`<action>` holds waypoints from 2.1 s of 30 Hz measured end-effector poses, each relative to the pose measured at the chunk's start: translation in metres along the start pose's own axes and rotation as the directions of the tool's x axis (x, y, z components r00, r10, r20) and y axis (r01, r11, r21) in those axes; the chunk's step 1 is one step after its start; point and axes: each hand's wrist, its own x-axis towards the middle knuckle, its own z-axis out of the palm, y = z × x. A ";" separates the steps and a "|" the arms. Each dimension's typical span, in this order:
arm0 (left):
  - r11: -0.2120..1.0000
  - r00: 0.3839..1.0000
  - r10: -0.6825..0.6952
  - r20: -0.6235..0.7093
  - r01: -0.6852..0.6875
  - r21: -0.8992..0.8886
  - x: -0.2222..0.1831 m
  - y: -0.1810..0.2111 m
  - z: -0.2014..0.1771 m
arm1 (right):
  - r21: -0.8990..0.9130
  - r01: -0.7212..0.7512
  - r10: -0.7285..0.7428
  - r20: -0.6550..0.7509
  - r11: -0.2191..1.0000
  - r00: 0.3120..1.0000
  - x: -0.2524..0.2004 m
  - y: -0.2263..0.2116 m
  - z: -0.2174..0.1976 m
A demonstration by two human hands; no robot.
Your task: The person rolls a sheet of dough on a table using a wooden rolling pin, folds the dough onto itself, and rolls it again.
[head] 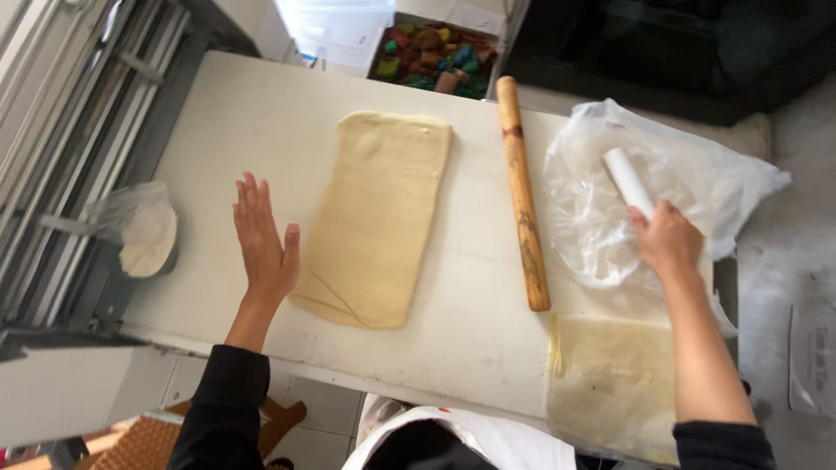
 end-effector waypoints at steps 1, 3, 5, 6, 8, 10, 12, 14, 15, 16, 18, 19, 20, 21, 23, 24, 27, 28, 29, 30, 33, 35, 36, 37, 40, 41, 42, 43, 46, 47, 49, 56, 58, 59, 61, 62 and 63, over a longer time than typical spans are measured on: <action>1.000 1.000 0.003 -0.010 -0.003 -0.004 0.000 0.004 -0.002 | 0.011 0.021 -0.021 -0.042 1.000 0.999 0.001 -0.002 -0.010; 1.000 1.000 0.003 -0.027 -0.003 0.002 0.001 0.012 -0.008 | 0.030 0.066 -0.062 -0.129 0.997 0.990 -0.004 -0.013 -0.040; 1.000 0.999 -0.001 -0.035 0.002 0.021 0.003 0.017 -0.014 | 0.183 0.195 -0.141 -0.270 0.964 0.952 -0.014 -0.049 -0.068; 0.999 0.998 0.022 -0.066 -0.020 0.037 0.007 0.020 -0.013 | 0.252 0.262 -0.168 -0.340 0.932 0.925 -0.022 -0.078 -0.076; 0.995 0.992 0.079 -0.101 -0.072 0.068 0.018 0.025 -0.007 | 0.351 0.546 -0.367 -0.460 0.761 0.808 -0.041 -0.154 -0.078; 0.990 0.987 0.128 -0.101 -0.121 0.071 0.032 0.031 0.006 | 0.114 0.706 -0.587 -0.474 0.699 0.657 -0.062 -0.244 -0.067; 0.976 0.980 0.192 -0.044 -0.186 0.114 0.048 0.037 0.014 | 0.234 0.720 -0.585 -0.447 0.654 0.677 -0.082 -0.329 -0.059; 0.947 0.967 0.238 0.091 -0.252 0.200 0.052 0.032 0.015 | 0.198 0.817 -0.702 -0.426 0.542 0.570 -0.088 -0.375 -0.054; 0.946 0.961 0.231 0.152 -0.259 0.194 0.053 0.027 0.018 | 0.164 0.800 -0.694 -0.417 0.577 0.587 -0.091 -0.386 -0.051; 0.946 0.951 0.225 0.212 -0.265 0.187 0.055 0.020 0.024 | 0.128 0.781 -0.685 -0.409 0.611 0.603 -0.096 -0.397 -0.047; 0.952 0.924 0.225 0.309 -0.277 0.134 0.053 0.004 0.040 | 0.133 0.688 -0.612 -0.360 0.714 0.704 -0.114 -0.410 -0.038; 0.957 0.914 0.228 0.336 -0.274 0.094 0.046 -0.002 0.047 | 0.166 0.617 -0.549 -0.321 0.769 0.771 -0.128 -0.410 -0.035; 0.962 0.903 0.232 0.362 -0.269 0.054 0.039 -0.008 0.054 | 0.194 0.540 -0.481 -0.280 0.819 0.831 -0.139 -0.411 -0.032; 0.969 0.907 0.221 0.357 -0.244 0.022 0.033 -0.013 0.060 | 0.215 0.499 -0.439 -0.275 0.839 0.855 -0.149 -0.414 -0.029; 0.979 0.917 0.200 0.345 -0.198 -0.041 0.029 -0.018 0.070 | 0.253 0.415 -0.348 -0.270 0.874 0.898 -0.159 -0.418 -0.025; 0.981 0.913 0.189 0.362 -0.195 -0.019 0.027 -0.017 0.071 | 0.301 0.410 -0.333 -0.274 0.861 0.902 -0.164 -0.422 -0.024; 0.978 0.902 0.181 0.392 -0.209 0.029 0.048 -0.017 0.076 | 0.318 0.388 -0.313 -0.263 0.865 0.913 -0.146 -0.433 -0.027; 0.974 0.895 0.193 0.403 -0.224 0.029 0.062 -0.020 0.083 | 0.246 0.367 -0.314 -0.230 0.897 0.921 -0.131 -0.434 -0.029; 0.971 0.889 0.204 0.411 -0.236 0.029 0.077 -0.022 0.091 | 0.170 0.348 -0.315 -0.196 0.922 0.929 -0.114 -0.435 -0.032; 0.965 0.896 0.227 0.381 -0.259 0.035 0.094 -0.024 0.102 | 0.190 0.302 -0.280 -0.135 0.934 0.950 -0.094 -0.436 -0.034; 0.944 0.924 0.267 0.273 -0.308 0.120 0.150 -0.028 0.135 | 0.148 0.271 -0.252 -0.136 0.951 0.958 -0.031 -0.440 -0.040; 0.942 0.930 0.263 0.256 -0.306 0.142 0.154 -0.025 0.141 | 0.233 0.210 -0.172 -0.174 0.950 0.970 -0.021 -0.441 -0.038; 0.939 0.933 0.264 0.245 -0.307 0.154 0.153 -0.024 0.140 | 0.276 0.180 -0.128 -0.195 0.944 0.972 -0.022 -0.440 -0.036; 0.956 0.925 0.248 0.286 -0.281 0.080 0.140 -0.023 0.134 | 0.274 0.226 -0.166 -0.225 0.935 0.960 -0.037 -0.439 -0.032; 0.971 0.862 0.241 0.446 -0.212 -0.114 0.077 -0.021 0.092 | 0.271 0.362 -0.301 -0.242 0.892 0.922 -0.118 -0.431 -0.028; 0.964 0.816 0.264 0.514 -0.213 -0.157 0.069 -0.022 0.079 | 0.280 0.407 -0.359 -0.206 0.870 0.910 -0.132 -0.428 -0.031; 0.956 0.809 0.293 0.510 -0.231 -0.182 0.075 -0.023 0.074 | 0.279 0.432 -0.387 -0.203 0.858 0.900 -0.126 -0.426 -0.033; 0.946 0.796 0.321 0.514 -0.246 -0.211 0.077 -0.024 0.070 | 0.281 0.449 -0.409 -0.191 0.848 0.892 -0.123 -0.424 -0.034; 0.905 0.778 0.414 0.474 -0.407 -0.121 0.109 -0.026 0.089 | 0.219 0.423 -0.394 -0.164 0.879 0.904 -0.076 -0.426 -0.035; 0.878 0.772 0.445 0.453 -0.475 -0.053 0.132 -0.029 0.104 | 0.151 0.398 -0.380 -0.137 0.905 0.915 -0.050 -0.428 -0.036; 0.850 0.825 0.428 0.369 -0.506 0.147 0.169 -0.032 0.135 | 0.110 0.328 -0.310 -0.154 0.938 0.938 0.003 -0.430 -0.038; 0.961 0.900 0.257 0.351 -0.200 -0.191 0.104 -0.039 0.123 | 0.280 0.443 -0.368 -0.282 0.852 0.886 -0.073 -0.422 -0.016; 0.898 0.798 0.438 0.415 -0.410 -0.159 0.097 -0.044 0.099 | 0.252 0.520 -0.467 -0.241 0.816 0.851 -0.093 -0.418 -0.025; 0.878 0.762 0.475 0.440 -0.441 -0.184 0.098 -0.044 0.091 | 0.292 0.548 -0.505 -0.214 0.784 0.836 -0.094 -0.414 -0.029; 0.846 0.733 0.522 0.435 -0.509 -0.157 0.115 -0.046 0.096 | 0.269 0.560 -0.532 -0.178 0.783 0.828 -0.074 -0.415 -0.030; 0.832 0.741 0.535 0.407 -0.545 -0.102 0.133 -0.045 0.111 | 0.205 0.544 -0.518 -0.169 0.813 0.838 -0.047 -0.419 -0.028; 0.812 0.743 0.554 0.376 -0.582 -0.048 0.155 -0.044 0.129 | 0.138 0.521 -0.499 -0.166 0.842 0.851 -0.017 -0.422 -0.028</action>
